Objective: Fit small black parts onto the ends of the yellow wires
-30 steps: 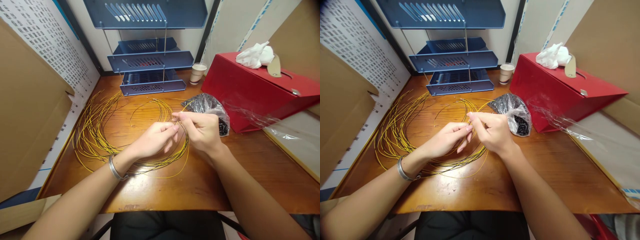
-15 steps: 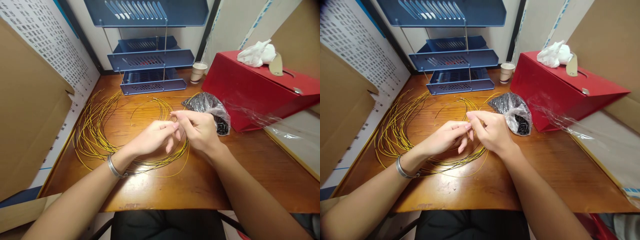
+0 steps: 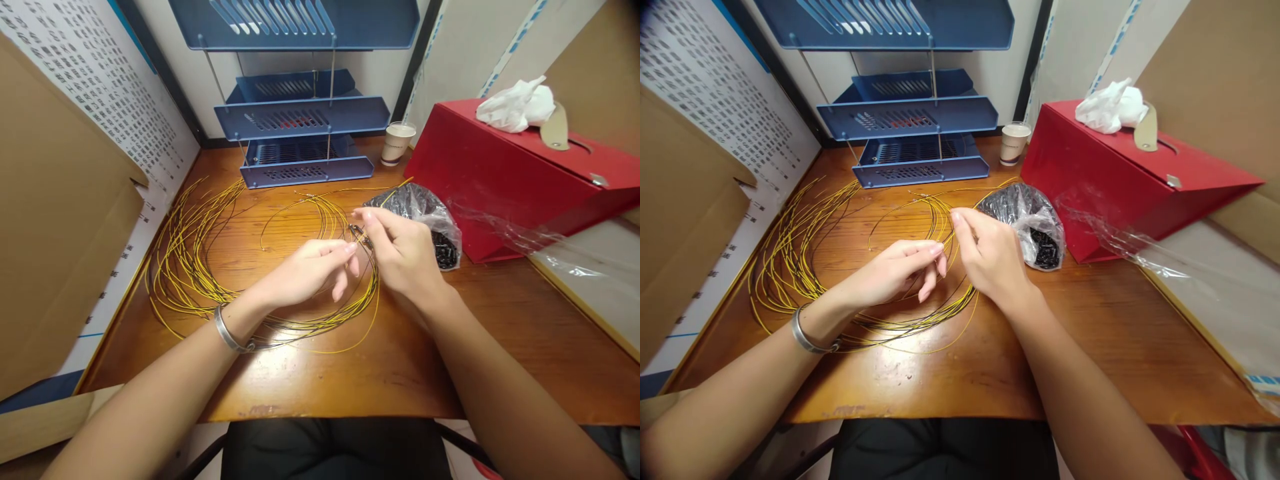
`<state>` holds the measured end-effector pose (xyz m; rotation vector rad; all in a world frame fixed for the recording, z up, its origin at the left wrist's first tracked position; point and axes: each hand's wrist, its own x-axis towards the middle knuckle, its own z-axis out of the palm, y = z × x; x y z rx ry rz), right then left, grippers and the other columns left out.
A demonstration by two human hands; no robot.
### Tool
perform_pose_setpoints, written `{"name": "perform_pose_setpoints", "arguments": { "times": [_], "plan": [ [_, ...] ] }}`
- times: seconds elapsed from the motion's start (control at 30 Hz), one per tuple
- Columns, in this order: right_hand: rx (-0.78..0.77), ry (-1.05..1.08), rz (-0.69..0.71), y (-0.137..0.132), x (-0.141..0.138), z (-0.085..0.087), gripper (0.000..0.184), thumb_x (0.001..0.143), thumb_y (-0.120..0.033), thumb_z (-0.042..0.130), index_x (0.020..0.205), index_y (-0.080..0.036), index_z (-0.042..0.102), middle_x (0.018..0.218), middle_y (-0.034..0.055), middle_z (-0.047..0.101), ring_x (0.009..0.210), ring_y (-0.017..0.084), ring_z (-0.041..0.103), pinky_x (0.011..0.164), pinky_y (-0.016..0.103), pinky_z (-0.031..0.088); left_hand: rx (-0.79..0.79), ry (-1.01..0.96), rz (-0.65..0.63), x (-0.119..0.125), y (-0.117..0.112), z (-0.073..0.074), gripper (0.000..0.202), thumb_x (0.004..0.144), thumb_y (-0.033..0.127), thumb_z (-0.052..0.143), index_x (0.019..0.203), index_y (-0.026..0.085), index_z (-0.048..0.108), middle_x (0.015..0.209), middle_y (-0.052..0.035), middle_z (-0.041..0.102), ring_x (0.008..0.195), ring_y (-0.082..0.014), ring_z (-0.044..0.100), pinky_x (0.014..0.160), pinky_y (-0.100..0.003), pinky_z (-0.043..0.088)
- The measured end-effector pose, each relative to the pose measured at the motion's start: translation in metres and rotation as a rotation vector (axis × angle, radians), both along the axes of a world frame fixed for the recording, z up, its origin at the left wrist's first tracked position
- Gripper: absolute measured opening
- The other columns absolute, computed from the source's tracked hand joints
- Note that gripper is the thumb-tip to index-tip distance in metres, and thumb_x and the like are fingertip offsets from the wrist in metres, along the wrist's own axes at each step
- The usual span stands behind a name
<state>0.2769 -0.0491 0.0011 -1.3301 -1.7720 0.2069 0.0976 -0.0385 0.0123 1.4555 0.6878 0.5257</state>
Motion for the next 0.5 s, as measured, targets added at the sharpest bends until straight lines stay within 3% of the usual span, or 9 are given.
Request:
{"name": "perform_pose_setpoints", "arguments": {
  "times": [0.07, 0.13, 0.23, 0.37, 0.43, 0.5],
  "plan": [
    [0.032, 0.049, -0.070, 0.0022, 0.0013, -0.0006, 0.035, 0.101, -0.036, 0.045, 0.113, -0.017, 0.072, 0.111, 0.0064, 0.075, 0.097, 0.020, 0.071, 0.086, 0.032, 0.051, -0.004, 0.034, -0.027, -0.0001, -0.0003, 0.0017, 0.037, 0.103, 0.035, 0.040, 0.080, 0.013, 0.059, 0.048, 0.0032, 0.056, 0.039, -0.0043, 0.033, 0.045, -0.018, 0.026],
    [0.026, 0.096, -0.071, 0.0025, 0.0014, -0.0007, 0.036, 0.101, -0.039, 0.047, 0.117, -0.017, 0.070, 0.110, 0.0070, 0.075, 0.085, 0.018, 0.071, 0.079, 0.032, 0.052, -0.004, 0.032, -0.040, 0.0000, -0.0003, 0.0016, 0.038, 0.103, 0.036, 0.040, 0.078, 0.013, 0.059, 0.048, 0.0032, 0.056, 0.039, -0.0039, 0.033, 0.044, -0.018, 0.026],
    [-0.031, 0.117, 0.085, -0.0005, -0.0002, 0.0002, 0.035, 0.100, -0.038, 0.049, 0.119, -0.017, 0.068, 0.100, 0.0054, 0.076, 0.070, 0.014, 0.068, 0.067, 0.028, 0.049, 0.004, -0.027, -0.015, 0.0001, 0.0006, -0.0010, 0.039, 0.102, 0.037, 0.042, 0.075, 0.013, 0.056, 0.046, 0.0035, 0.055, 0.037, -0.0033, 0.032, 0.044, -0.017, 0.026],
    [-0.084, 0.011, 0.306, -0.0042, -0.0015, 0.0025, 0.033, 0.102, -0.031, 0.043, 0.089, -0.017, 0.070, 0.071, -0.0004, 0.070, 0.062, 0.010, 0.063, 0.064, 0.024, 0.044, 0.018, -0.036, 0.004, -0.0007, 0.0017, -0.0024, 0.041, 0.102, 0.040, 0.043, 0.075, 0.013, 0.057, 0.046, 0.0032, 0.056, 0.036, -0.0032, 0.032, 0.043, -0.017, 0.026],
    [-0.099, 0.004, 0.285, -0.0035, -0.0010, 0.0030, 0.037, 0.102, -0.032, 0.044, 0.077, -0.017, 0.066, 0.061, -0.0018, 0.064, 0.055, 0.010, 0.058, 0.060, 0.024, 0.041, 0.019, -0.014, -0.009, -0.0010, 0.0014, -0.0012, 0.039, 0.101, 0.041, 0.044, 0.079, 0.013, 0.060, 0.050, 0.0025, 0.058, 0.038, -0.0035, 0.034, 0.042, -0.017, 0.027],
    [-0.080, 0.043, 0.183, -0.0010, 0.0002, 0.0025, 0.036, 0.101, -0.035, 0.046, 0.075, -0.018, 0.064, 0.059, -0.0016, 0.062, 0.053, 0.010, 0.056, 0.058, 0.026, 0.039, 0.017, 0.006, -0.025, -0.0008, 0.0008, 0.0003, 0.037, 0.100, 0.041, 0.047, 0.082, 0.013, 0.063, 0.053, 0.0015, 0.060, 0.039, -0.0038, 0.036, 0.042, -0.017, 0.027]
  ]
}}
